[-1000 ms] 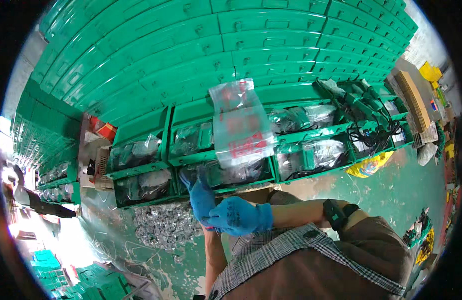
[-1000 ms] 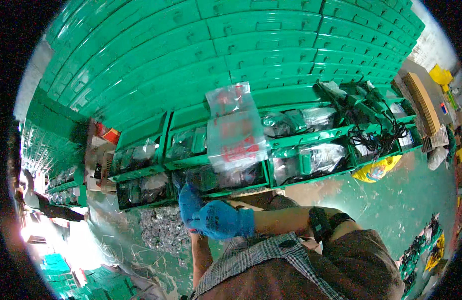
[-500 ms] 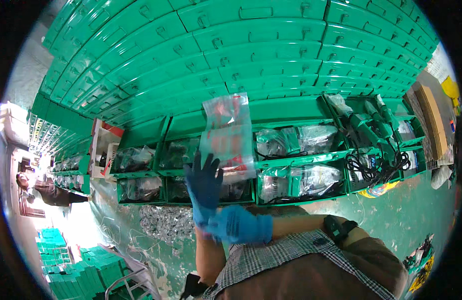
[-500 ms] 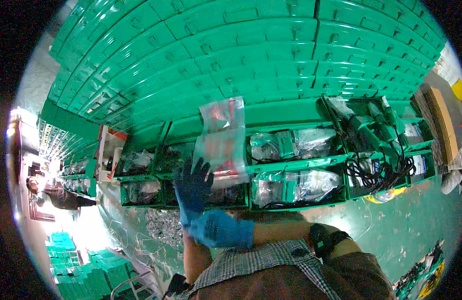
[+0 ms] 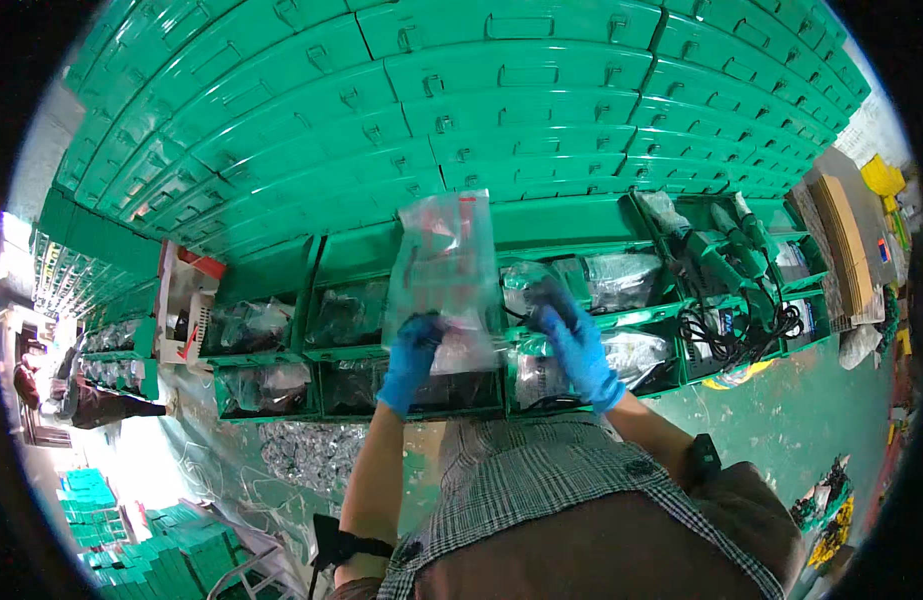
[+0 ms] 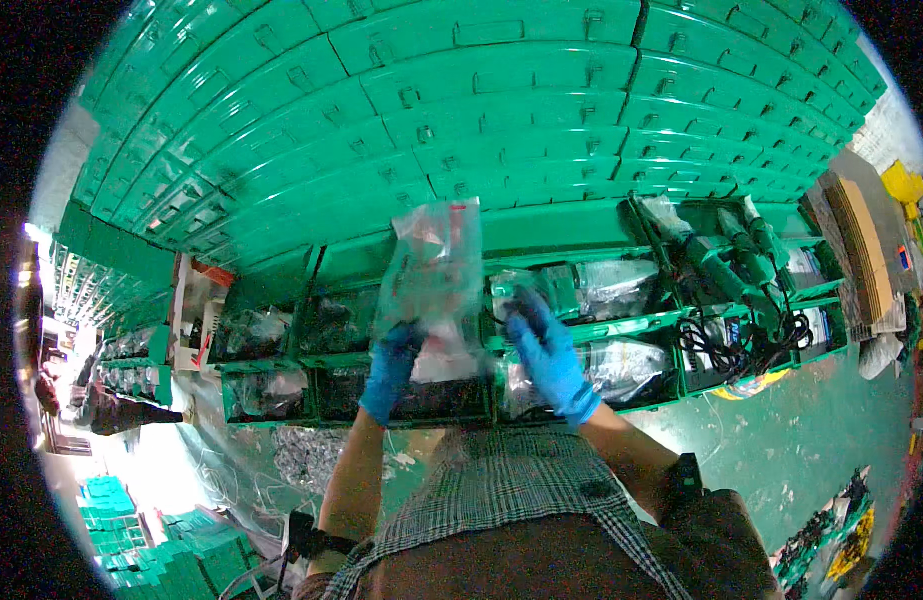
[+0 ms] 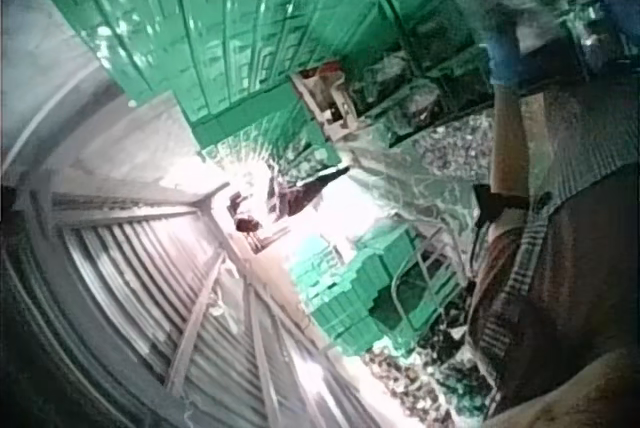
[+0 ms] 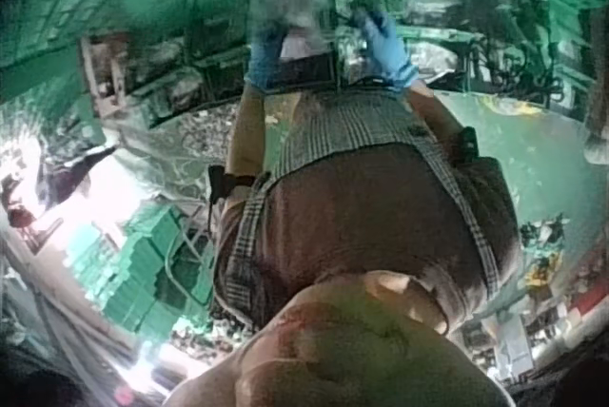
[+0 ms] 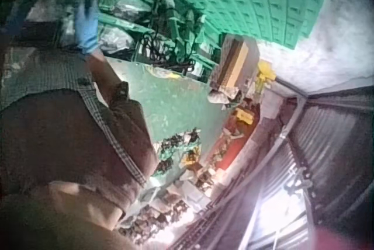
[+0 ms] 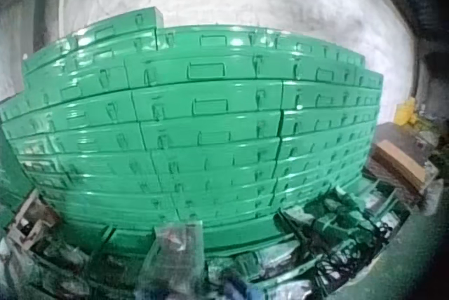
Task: Organizing electric tools and components into labeled green storage bins in a warehouse setting.
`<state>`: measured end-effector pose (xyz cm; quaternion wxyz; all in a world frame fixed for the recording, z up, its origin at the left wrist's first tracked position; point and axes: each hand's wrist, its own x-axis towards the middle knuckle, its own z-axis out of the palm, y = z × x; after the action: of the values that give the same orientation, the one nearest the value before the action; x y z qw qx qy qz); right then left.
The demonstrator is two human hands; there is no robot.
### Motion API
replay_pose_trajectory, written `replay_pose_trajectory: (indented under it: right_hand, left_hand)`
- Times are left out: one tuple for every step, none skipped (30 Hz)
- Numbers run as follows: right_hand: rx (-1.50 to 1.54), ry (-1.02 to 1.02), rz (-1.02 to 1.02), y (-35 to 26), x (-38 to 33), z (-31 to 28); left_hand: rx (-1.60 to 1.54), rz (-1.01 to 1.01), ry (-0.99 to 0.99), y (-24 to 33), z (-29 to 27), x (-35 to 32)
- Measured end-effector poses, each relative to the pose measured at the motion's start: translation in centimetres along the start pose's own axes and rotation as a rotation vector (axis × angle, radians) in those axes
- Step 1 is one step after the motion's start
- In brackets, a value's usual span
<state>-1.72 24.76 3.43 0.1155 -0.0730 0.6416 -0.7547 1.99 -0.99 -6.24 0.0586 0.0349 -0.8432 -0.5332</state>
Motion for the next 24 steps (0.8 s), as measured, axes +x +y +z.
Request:
replay_pose_trajectory:
  right_hand:
    - [-0.027, 0.044, 0.014, -0.1, 0.8, -0.6]
    - [-0.055, 0.089, 0.027, -0.2, 1.2, -1.0]
    - [-0.021, 0.096, 0.004, 0.0, 1.6, -0.8]
    - [-0.025, 0.099, 0.004, 0.2, 2.0, -0.2]
    - [0.05, 0.036, 0.002, 0.4, 2.1, 0.7]
    - [0.126, -0.027, -0.001, 0.6, 2.2, 1.4]
    - [0.21, -0.108, 0.089, 1.1, 1.9, 2.0]
    - [0.21, -0.115, 0.086, 1.4, 1.7, 3.2]
    - [0.138, -0.161, 0.029, 1.8, 1.6, 4.6]
    - [0.066, -0.207, -0.029, 2.0, 1.6, 5.8]
    - [0.064, -0.209, -0.03, 2.0, 1.8, 6.7]
    - [0.107, -0.237, 0.057, 1.9, 2.1, 7.5]
    - [0.149, -0.266, 0.145, 1.9, 2.4, 7.9]
    - [0.147, -0.266, 0.144, 2.6, 2.7, 7.5]
    - [0.306, -0.225, 0.308, 3.6, 3.1, 7.0]
    - [0.465, -0.182, 0.472, 4.5, 3.2, 6.4]
    - [0.321, -0.144, 0.43, 3.4, 3.1, 6.6]
    - [0.32, -0.149, 0.429, 3.4, 3.2, 6.8]
    - [0.217, -0.134, 0.374, 3.5, 3.3, 7.1]
    - [0.112, -0.108, 0.318, 3.4, 3.4, 6.9]
    - [0.111, -0.112, 0.317, 3.3, 3.4, 7.2]
    - [0.16, -0.082, 0.279, 3.1, 3.4, 7.7]
    - [0.211, -0.061, 0.239, 2.9, 3.4, 8.3]
    - [0.214, -0.068, 0.236, 2.7, 3.3, 8.7]
  left_hand:
    - [-0.196, -0.192, 0.103, 0.0, -0.3, -0.5]
    - [-0.203, -0.198, 0.099, 1.1, -0.5, -0.6]
    - [-0.302, -0.228, 0.117, 2.4, -1.0, -0.1]
    - [-0.401, -0.258, 0.137, 3.8, -1.5, 0.3]
    - [-0.376, -0.289, 0.125, 5.5, -2.1, 0.3]
    - [-0.378, -0.289, 0.127, 5.7, -2.1, 0.4]
    - [-0.376, -0.238, 0.134, 5.8, -2.0, 0.6]
    - [-0.37, -0.183, 0.147, 6.1, -2.2, 0.7]
    - [-0.371, -0.182, 0.152, 5.8, -2.1, 0.8]
    - [-0.274, -0.11, 0.166, 5.3, -1.8, 1.0]
    - [-0.179, -0.04, 0.176, 5.7, -1.6, 1.3]
    - [-0.181, -0.038, 0.179, 6.1, -1.5, 1.5]
    - [-0.096, 0.006, 0.18, 6.5, -1.3, 1.4]
    - [-0.012, 0.05, 0.178, 7.6, -1.2, 1.5]
    - [-0.08, 0.066, 0.254, 9.1, -1.0, 1.4]
    - [-0.082, 0.067, 0.254, 9.4, -1.0, 1.1]
    - [-0.107, 0.007, 0.401, 9.4, -1.2, 0.6]
    - [-0.131, -0.054, 0.548, 9.5, -1.4, 0.1]
    - [-0.158, -0.109, 0.521, 9.5, -1.8, -0.4]
    - [-0.163, -0.106, 0.516, 10.4, -1.7, -0.7]
    - [-0.069, -0.068, 0.413, 11.6, -1.6, -1.3]
    - [0.023, -0.031, 0.308, 12.4, -1.2, -1.6]
    - [-0.101, -0.059, 0.288, 12.7, -0.8, -1.9]
    - [-0.097, -0.056, 0.295, 12.5, -0.9, -2.0]
